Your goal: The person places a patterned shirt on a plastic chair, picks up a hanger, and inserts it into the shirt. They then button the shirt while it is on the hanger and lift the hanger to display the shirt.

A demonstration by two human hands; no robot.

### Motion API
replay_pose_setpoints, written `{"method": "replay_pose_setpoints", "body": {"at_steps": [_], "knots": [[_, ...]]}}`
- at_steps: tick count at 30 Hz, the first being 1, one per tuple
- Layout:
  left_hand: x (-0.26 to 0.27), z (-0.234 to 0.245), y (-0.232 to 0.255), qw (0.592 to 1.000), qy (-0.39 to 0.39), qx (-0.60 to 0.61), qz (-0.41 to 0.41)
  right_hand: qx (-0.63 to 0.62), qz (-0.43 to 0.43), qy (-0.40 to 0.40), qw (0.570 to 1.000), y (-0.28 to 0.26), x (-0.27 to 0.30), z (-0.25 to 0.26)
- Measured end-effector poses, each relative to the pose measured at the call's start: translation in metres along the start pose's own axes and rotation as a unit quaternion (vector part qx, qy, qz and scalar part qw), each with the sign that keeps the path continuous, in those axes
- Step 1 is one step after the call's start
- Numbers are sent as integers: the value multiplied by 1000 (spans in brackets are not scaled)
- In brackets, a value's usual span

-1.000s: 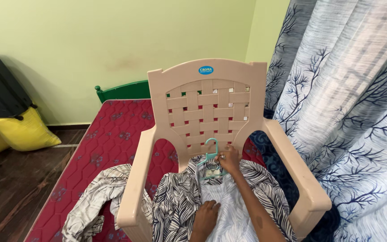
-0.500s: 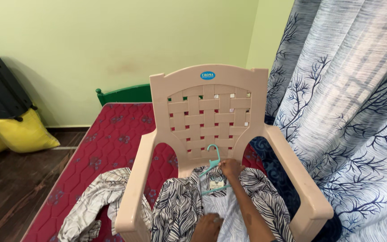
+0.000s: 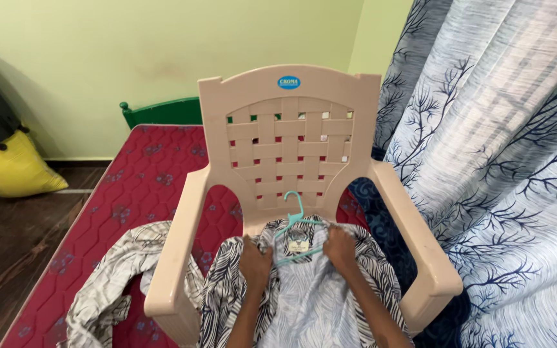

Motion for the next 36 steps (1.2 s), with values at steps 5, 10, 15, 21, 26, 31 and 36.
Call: {"method": "replay_pose_setpoints", "body": {"at_steps": [5,10,15,21,26,31,36], "knots": [[-4,-70,18,972,-84,-12,-220,-201,78,24,976,-11,11,-12],[54,-84,37,895,-92,-57,-434,-231,209,-32,950,-34,40,-23],[59,-66,32,918,-42,-109,-380,-113,129,47,984,-21,57,11],[52,-72,9,936,27,-181,-301,24,33,69,997,-1,85,30],[25,-54,-14,970,56,-152,-182,-13,96,33,995,-8,104,15],[44,-28,20,952,69,-116,-276,63,162,7,985,-33,107,10],[47,-28,25,948,58,-101,-296,14,150,79,986,-66,98,11]]}}
Point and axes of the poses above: each hand's wrist, its own x-axis away from the middle knuckle, its own z-axis out of the back of the hand, y = z × x, the point moved 9 cm from there along -x, towards the middle knuckle, and after that the axes turned 9 degrees about -y, right-handed, at the moved point
